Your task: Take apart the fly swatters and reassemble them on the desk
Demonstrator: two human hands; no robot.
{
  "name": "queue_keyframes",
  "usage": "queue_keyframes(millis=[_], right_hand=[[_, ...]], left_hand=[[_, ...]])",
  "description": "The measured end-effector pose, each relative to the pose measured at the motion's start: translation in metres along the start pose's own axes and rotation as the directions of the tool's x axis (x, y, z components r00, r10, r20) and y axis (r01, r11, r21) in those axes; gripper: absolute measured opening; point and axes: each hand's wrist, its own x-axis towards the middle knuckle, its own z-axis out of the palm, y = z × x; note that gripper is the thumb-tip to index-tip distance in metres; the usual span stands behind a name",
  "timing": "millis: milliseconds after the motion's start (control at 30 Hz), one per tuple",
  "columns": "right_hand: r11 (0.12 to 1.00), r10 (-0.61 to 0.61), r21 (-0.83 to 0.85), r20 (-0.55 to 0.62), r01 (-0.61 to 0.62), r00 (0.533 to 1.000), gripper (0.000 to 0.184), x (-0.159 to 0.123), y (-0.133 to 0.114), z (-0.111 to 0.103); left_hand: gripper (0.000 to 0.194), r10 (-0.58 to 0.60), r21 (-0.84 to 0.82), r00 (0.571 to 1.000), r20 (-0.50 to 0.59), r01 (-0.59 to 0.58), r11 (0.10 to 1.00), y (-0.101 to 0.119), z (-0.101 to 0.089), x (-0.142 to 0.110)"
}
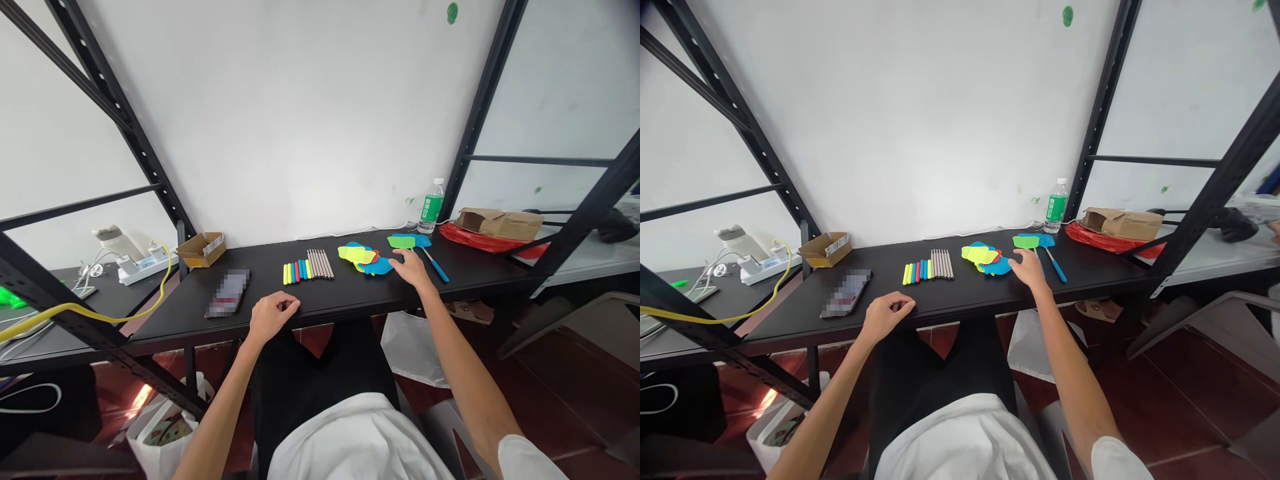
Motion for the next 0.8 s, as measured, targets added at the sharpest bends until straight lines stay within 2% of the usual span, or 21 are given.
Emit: queue_keyframes(millis=[167, 300, 400, 500, 600, 800], right_hand=[[0.990, -0.121, -0.075, -0.019, 0.119, 0.993, 0.041, -0.004, -0.011, 0.009], [0.960, -0.239, -0.145, 0.037, 0.241, 0.970, 0.039, -0.011, -0.027, 0.021], [0.934, -0.284, -0.210, 0.052, 0.289, 0.957, 0.043, -0.017, -0.035, 0.032], [0.926, -0.290, -0.234, 0.060, 0.296, 0.955, 0.051, -0.021, -0.038, 0.038], [0.920, -0.267, -0.277, 0.076, 0.278, 0.961, 0.057, -0.023, -0.039, 0.039], [0.919, -0.133, -0.355, 0.132, 0.172, 0.982, 0.079, -0.026, -0.041, 0.038]], left_hand=[[0.028, 0.076, 0.174, 0.997, -0.035, -0.069, 0.982, 0.006, 0.001, -0.002], [0.050, 0.136, 0.373, 0.990, -0.048, -0.109, 0.921, 0.005, 0.009, -0.001], [0.060, 0.121, 0.426, 0.993, -0.011, -0.104, 0.899, 0.000, 0.016, 0.000], [0.059, 0.115, 0.435, 0.993, 0.005, -0.106, 0.894, -0.002, 0.019, 0.000], [0.055, 0.117, 0.438, 0.993, -0.026, -0.094, 0.894, 0.000, 0.018, -0.001], [0.046, 0.111, 0.431, 0.988, -0.105, -0.056, 0.901, 0.008, 0.016, -0.002]])
